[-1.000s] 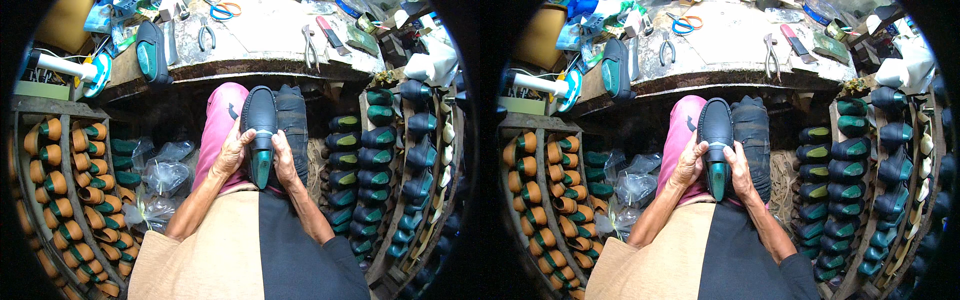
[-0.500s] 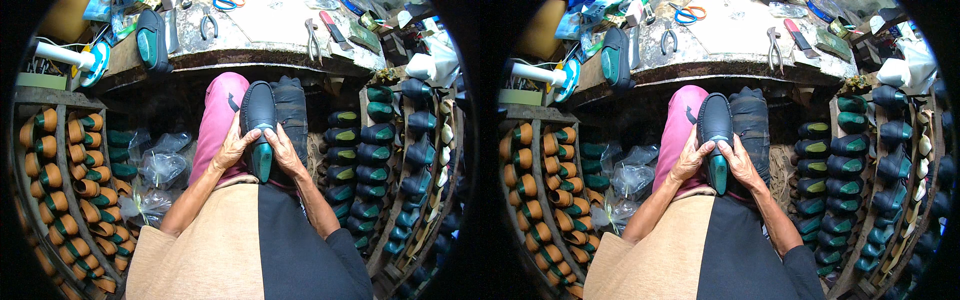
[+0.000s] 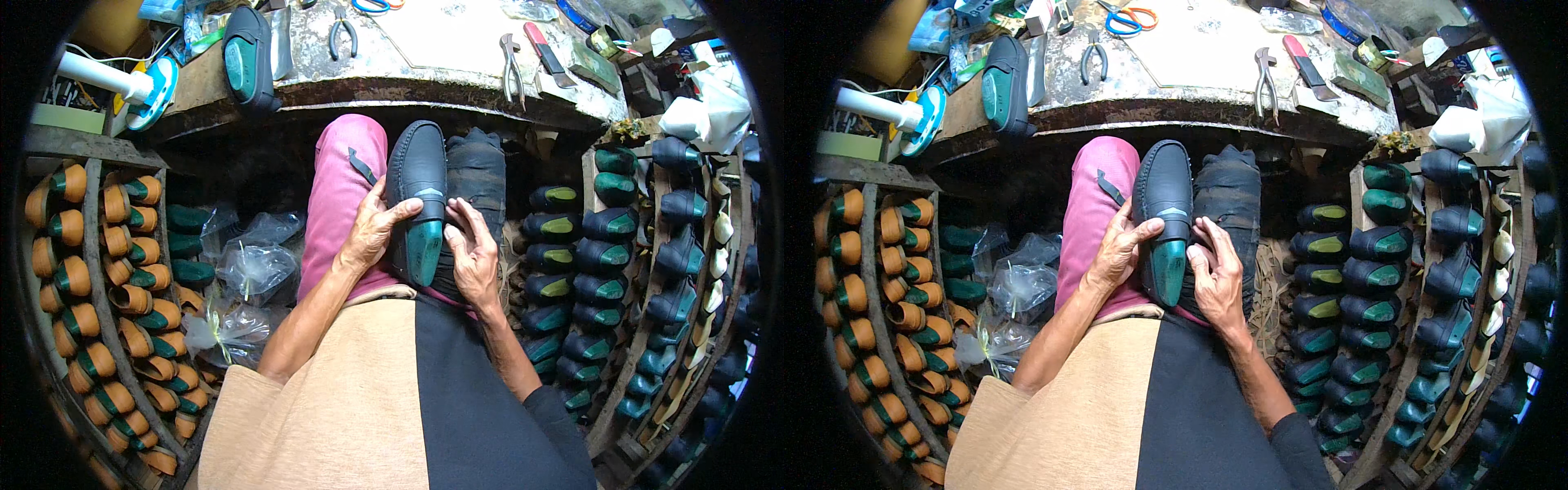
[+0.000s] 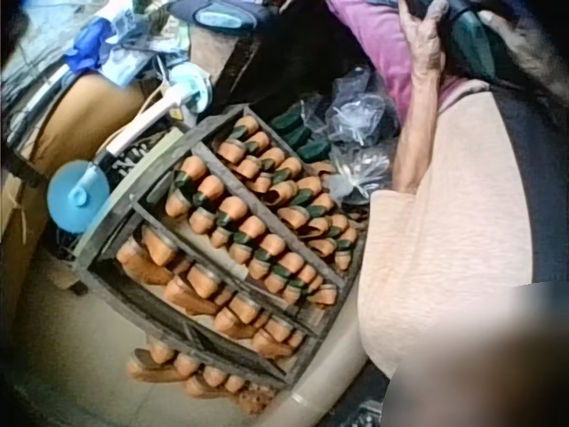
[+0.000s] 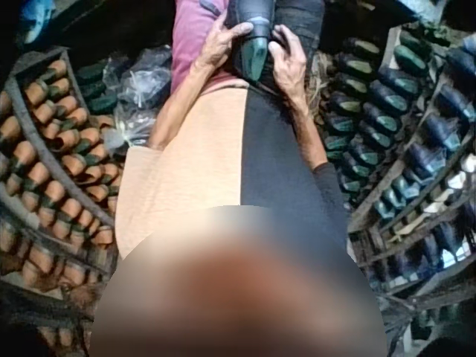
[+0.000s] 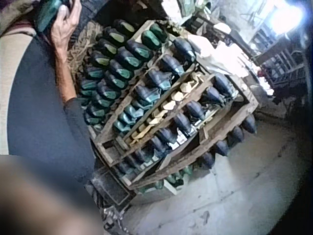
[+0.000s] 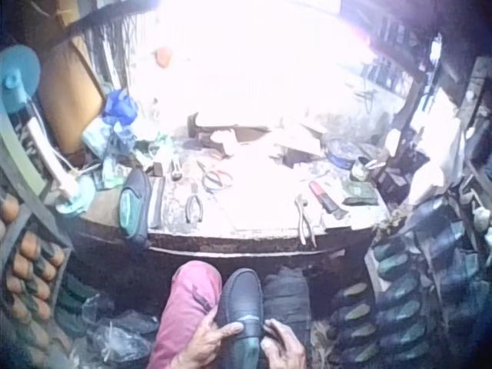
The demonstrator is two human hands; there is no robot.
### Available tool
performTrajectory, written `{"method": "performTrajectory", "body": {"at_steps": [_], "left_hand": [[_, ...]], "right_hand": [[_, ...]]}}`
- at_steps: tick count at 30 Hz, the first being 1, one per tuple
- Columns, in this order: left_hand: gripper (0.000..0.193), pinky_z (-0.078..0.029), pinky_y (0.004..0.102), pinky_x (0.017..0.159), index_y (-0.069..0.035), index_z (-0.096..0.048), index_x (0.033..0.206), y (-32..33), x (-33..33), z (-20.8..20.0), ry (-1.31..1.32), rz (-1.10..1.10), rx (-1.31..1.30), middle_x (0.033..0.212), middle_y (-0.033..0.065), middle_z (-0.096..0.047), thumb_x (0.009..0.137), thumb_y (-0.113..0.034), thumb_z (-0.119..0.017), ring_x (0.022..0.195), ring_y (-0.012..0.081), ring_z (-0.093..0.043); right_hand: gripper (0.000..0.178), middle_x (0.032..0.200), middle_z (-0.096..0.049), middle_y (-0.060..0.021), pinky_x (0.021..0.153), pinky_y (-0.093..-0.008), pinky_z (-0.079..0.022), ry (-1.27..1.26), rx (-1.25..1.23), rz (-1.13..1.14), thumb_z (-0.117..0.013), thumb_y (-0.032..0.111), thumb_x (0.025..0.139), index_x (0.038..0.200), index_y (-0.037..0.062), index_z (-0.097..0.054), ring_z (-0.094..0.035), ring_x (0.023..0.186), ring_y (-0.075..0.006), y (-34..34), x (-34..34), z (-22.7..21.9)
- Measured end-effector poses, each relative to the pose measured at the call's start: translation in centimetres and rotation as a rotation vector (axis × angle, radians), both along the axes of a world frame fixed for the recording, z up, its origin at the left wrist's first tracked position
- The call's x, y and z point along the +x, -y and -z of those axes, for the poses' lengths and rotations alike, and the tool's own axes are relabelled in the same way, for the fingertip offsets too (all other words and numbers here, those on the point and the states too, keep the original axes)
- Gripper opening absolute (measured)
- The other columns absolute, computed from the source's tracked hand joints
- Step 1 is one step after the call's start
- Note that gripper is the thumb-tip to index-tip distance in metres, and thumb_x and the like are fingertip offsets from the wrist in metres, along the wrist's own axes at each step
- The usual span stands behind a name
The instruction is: The person sits on the floor and repairs a black slip-on shoe. They use a hammer to tap the shoe last, then use pliers to pull and secure the sole edge. They insert a small metal pin into the sole and tap it with a red rubber mallet.
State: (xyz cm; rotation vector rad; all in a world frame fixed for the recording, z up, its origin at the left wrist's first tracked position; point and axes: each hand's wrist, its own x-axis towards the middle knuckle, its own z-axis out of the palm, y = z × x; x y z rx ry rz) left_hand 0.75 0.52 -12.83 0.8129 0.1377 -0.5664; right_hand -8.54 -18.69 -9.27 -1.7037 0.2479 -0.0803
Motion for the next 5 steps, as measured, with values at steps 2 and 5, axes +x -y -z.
{"method": "performTrajectory", "body": {"at_steps": [2,5], "left_hand": [[0.084,-0.058,0.0405,0.117,-0.001,-0.052,0.167,0.7,-0.1,0.2,0.038,0.007,0.175,0.146,0.0147,-0.073,0.098,-0.021,-0.096,0.131,0.0250,-0.072],[0.083,-0.059,0.0407,0.117,-0.001,-0.052,0.167,1.4,-0.8,0.9,0.051,0.075,0.396,0.147,0.0146,-0.073,0.100,-0.025,-0.095,0.131,0.0247,-0.072]], "right_hand": [[0.051,0.159,-0.066,-0.0207,0.126,-0.0404,-0.054,0.031,-0.139,-0.028,-0.068,-0.003,0.112,0.162,-0.0053,-0.060,-0.068,0.147,-0.0314,0.2,0.1,-1.0],[0.050,0.156,-0.069,-0.0193,0.121,-0.0436,-0.060,0.045,-0.202,-0.056,-0.070,0.000,0.110,0.159,-0.0041,-0.063,-0.071,0.143,-0.0346,-0.6,-0.1,-1.6]]}}
